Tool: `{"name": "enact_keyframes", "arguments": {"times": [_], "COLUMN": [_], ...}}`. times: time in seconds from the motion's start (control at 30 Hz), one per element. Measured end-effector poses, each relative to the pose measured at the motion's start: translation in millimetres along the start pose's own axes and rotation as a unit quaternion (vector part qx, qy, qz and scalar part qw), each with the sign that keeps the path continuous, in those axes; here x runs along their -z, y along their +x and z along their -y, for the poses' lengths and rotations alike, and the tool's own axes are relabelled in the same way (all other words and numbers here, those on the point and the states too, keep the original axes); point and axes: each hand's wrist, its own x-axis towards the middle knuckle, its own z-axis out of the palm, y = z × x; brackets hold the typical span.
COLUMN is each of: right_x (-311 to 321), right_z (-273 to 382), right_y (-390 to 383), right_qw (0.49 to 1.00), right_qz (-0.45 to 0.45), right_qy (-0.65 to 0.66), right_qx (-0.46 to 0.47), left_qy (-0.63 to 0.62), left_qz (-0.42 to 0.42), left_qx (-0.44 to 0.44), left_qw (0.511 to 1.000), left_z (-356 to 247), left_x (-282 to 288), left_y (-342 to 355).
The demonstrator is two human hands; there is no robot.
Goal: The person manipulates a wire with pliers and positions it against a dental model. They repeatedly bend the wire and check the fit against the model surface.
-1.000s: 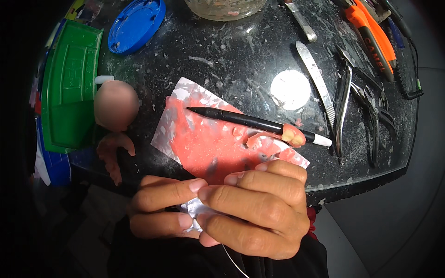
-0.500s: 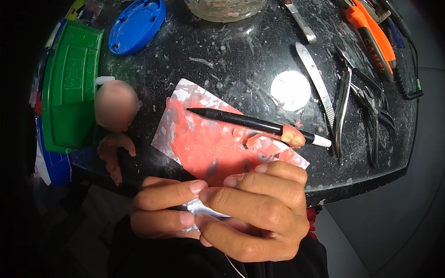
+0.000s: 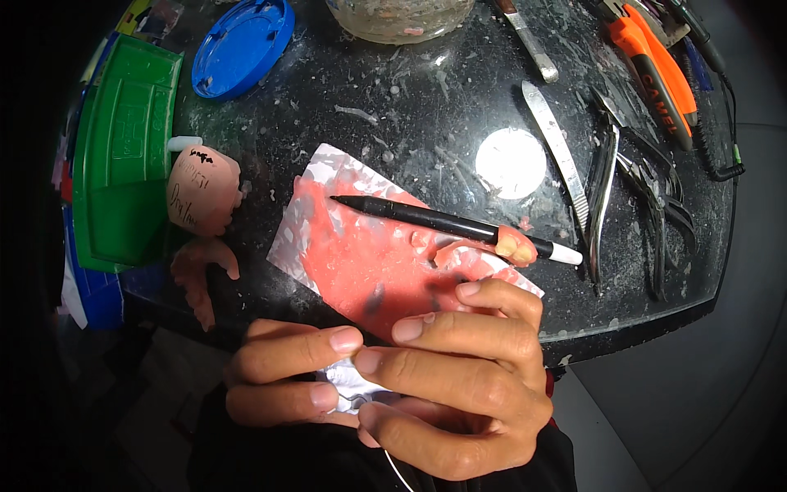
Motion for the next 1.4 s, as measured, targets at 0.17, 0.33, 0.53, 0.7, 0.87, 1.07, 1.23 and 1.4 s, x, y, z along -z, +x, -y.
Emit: {"name": "enact_keyframes", "arguments": {"times": [0.17, 0.33, 0.53, 0.7, 0.87, 1.07, 1.23, 1.4], "right_x": [0.3, 1.2, 2.1, 5.6, 9.9, 2.3, 5.7, 7.3], "right_z": [4.9, 6.1, -0.2, 1.9, 7.7, 21.4, 18.4, 24.0], "right_y": [0.6, 1.0, -15.1, -9.3, -7.4, 4.4, -0.4, -3.8], "right_qw": [1.000, 0.999, 0.999, 0.999, 0.999, 0.989, 0.988, 0.988], "right_qz": [0.012, -0.002, -0.024, 0.003, 0.035, -0.084, -0.101, -0.121], "right_qy": [0.001, 0.022, 0.039, 0.035, 0.012, -0.101, -0.109, -0.097], "right_qx": [-0.013, -0.046, -0.025, -0.020, -0.025, -0.063, -0.045, -0.016], "left_qy": [-0.010, -0.005, -0.017, -0.017, -0.024, -0.112, 0.078, 0.114], "left_qz": [0.016, 0.008, 0.023, 0.051, 0.076, 0.149, 0.220, 0.211], "left_qx": [-0.014, 0.002, -0.005, 0.003, -0.001, 0.087, 0.088, 0.079], "left_qw": [1.000, 1.000, 1.000, 0.999, 0.997, 0.979, 0.968, 0.967], "left_z": [3.2, -1.1, 0.7, 0.2, -0.9, -2.4, -13.3, -23.9], "left_x": [3.3, 4.0, 6.3, 11.2, 16.0, 27.1, 35.1, 39.8], "left_y": [0.9, -0.2, 2.8, 3.9, 2.2, 11.1, 24.3, 34.3]}}
